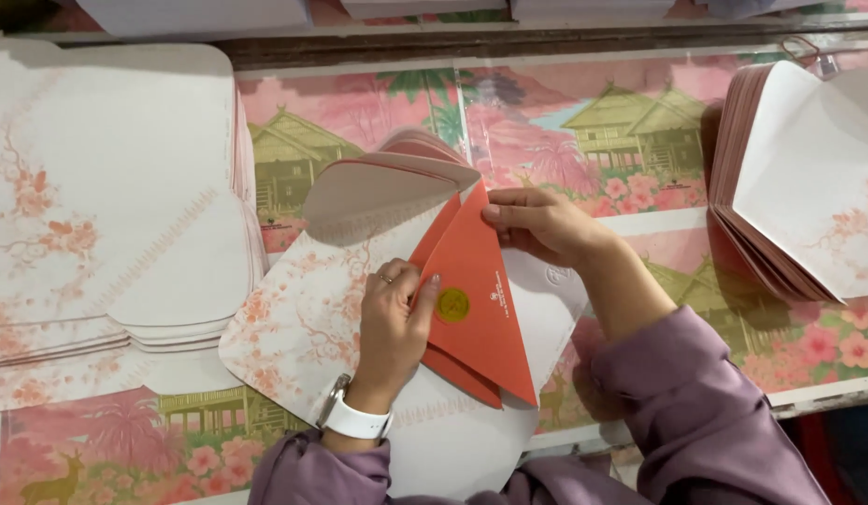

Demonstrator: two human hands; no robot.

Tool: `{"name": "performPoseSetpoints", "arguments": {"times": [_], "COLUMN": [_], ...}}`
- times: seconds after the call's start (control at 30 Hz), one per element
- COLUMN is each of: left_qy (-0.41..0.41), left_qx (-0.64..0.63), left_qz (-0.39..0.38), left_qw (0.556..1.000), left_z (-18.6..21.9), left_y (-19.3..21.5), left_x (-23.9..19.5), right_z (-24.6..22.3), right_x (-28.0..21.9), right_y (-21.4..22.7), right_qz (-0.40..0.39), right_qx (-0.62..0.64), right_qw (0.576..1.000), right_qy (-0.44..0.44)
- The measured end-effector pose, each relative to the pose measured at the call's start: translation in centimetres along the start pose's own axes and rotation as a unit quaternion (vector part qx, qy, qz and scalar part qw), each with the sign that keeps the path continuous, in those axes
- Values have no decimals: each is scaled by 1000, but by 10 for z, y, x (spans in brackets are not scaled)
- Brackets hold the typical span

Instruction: The person folds white paper sheets with floral patterns into box shapes. They insert orange paper inserts into the folded boxes and stack the completed items on the table.

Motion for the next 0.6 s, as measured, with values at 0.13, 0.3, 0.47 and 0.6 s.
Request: {"name": "performPoseSetpoints", "arguments": {"times": [0.13, 0.3, 0.47, 0.6], "left_qy": [-16, -5, -27, -30], "left_qx": [2, -20, 8, 8], "left_qz": [13, 28, 39, 43], "left_qw": [1000, 999, 999, 999], "left_z": [-4, -4, -9, -8], "left_y": [0, 2, -2, -2], "left_x": [1, -1, -3, -3], "right_z": [-15, -10, 3, 21], "right_x": [-7, -32, -39, -58], "right_y": [-15, -29, -31, -26], "right_qz": [11, -46, -62, -102], "right_qx": [-22, -47, -29, -164], "right_qw": [999, 998, 998, 981], "right_qy": [43, 15, 13, -6]}}
Point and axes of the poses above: each hand's wrist, its own x-axis towards the middle knuckle, its own y-axis out of the back of the hand, z = x × y, the point moved 6 cm from there along x, towards the middle knuckle, and after that the axes turned 11 degrees about -x, right-handed, at the moved point
